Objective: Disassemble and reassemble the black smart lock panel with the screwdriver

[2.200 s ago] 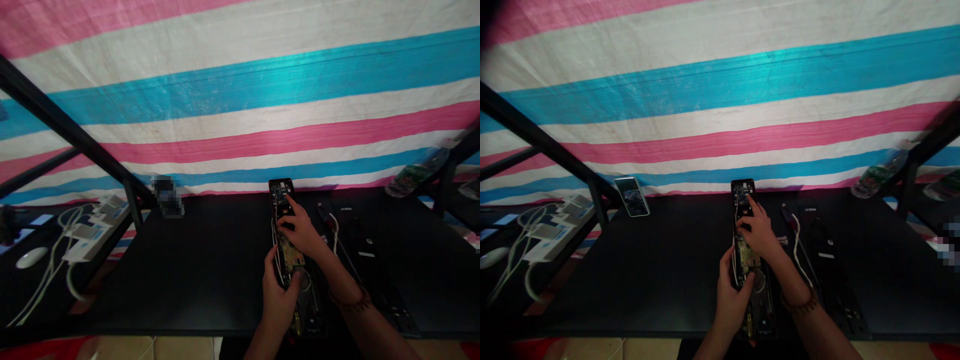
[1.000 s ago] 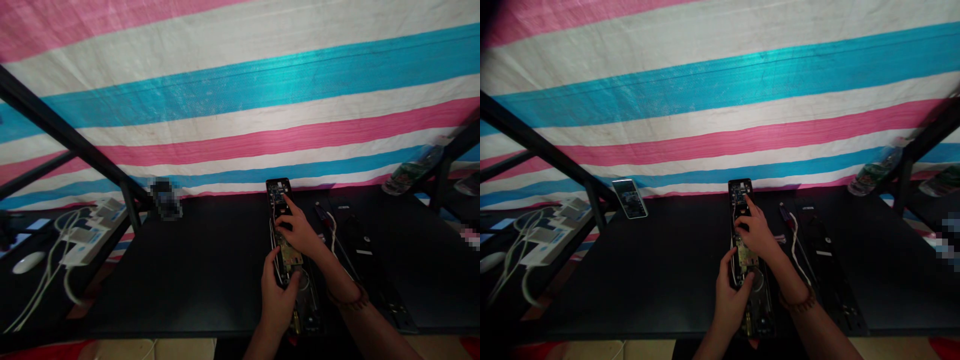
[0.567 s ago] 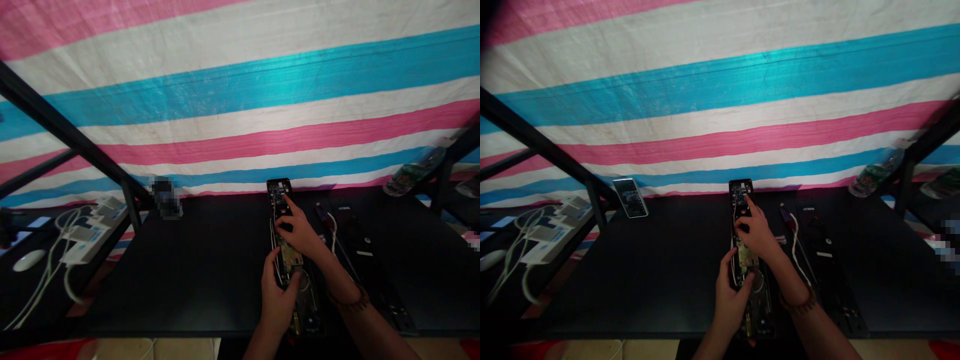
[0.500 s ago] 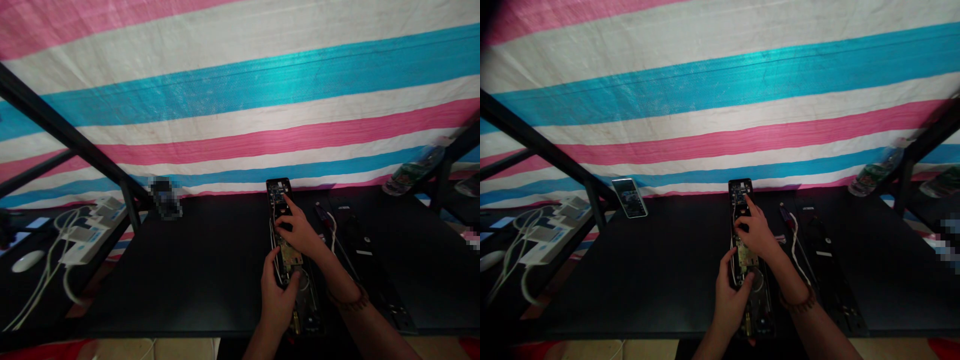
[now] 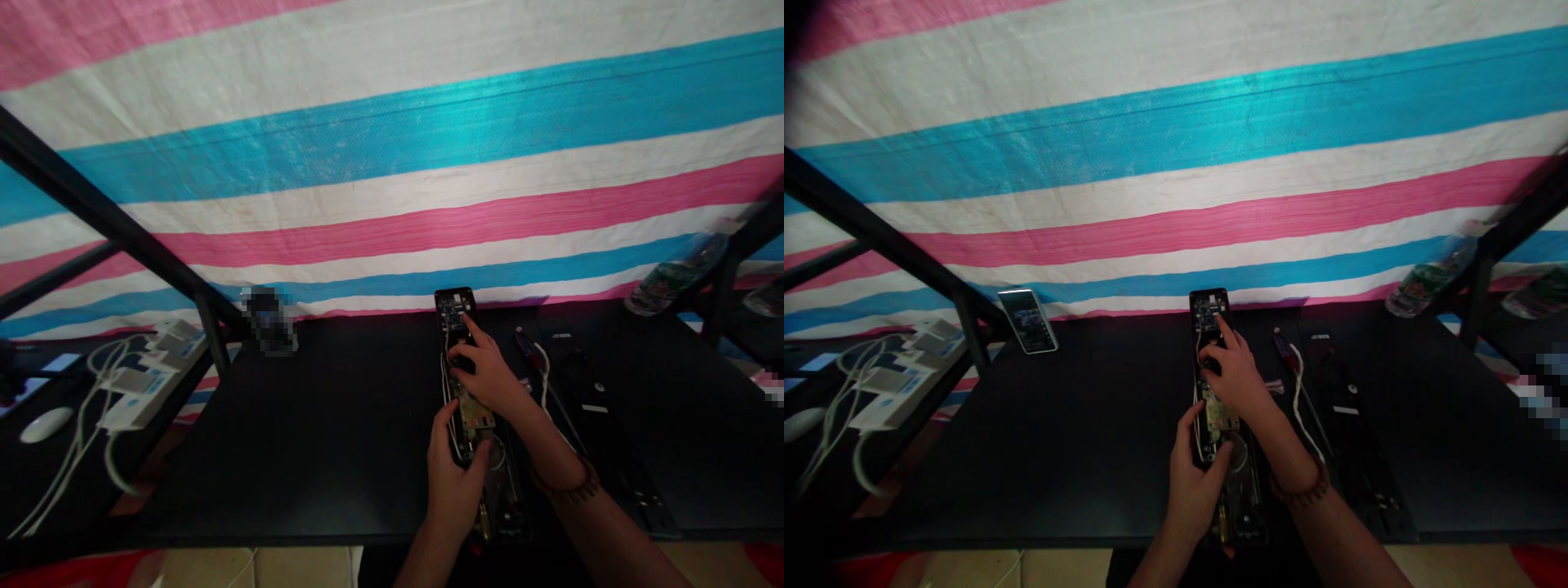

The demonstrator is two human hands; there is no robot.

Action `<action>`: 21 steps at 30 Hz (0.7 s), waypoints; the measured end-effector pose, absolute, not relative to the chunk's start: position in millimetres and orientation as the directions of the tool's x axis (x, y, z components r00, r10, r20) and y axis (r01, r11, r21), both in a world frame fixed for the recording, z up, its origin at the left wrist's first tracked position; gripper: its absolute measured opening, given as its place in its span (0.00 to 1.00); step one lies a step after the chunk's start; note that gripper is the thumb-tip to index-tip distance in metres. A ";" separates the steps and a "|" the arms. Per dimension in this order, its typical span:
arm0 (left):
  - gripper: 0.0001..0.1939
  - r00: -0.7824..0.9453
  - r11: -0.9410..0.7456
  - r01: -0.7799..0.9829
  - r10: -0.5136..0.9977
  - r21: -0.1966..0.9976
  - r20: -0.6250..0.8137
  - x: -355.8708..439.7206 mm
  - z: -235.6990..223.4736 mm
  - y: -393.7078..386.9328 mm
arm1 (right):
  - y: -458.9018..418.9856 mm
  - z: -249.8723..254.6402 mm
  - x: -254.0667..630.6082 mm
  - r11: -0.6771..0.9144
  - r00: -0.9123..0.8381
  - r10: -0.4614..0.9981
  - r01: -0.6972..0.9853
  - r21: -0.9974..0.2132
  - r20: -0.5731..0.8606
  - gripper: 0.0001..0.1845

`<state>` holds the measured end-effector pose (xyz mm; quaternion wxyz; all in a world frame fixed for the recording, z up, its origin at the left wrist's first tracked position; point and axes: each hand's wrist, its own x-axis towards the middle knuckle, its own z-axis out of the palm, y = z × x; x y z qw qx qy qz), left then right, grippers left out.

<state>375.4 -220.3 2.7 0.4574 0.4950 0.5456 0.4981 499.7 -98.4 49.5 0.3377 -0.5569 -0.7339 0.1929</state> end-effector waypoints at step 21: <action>0.33 -0.087 -0.048 0.064 0.995 0.997 0.053 373.5 2.8 -219.7 | -98.8 45.3 500.6 0.350 -0.156 0.930 0.655 -0.670 0.333 0.05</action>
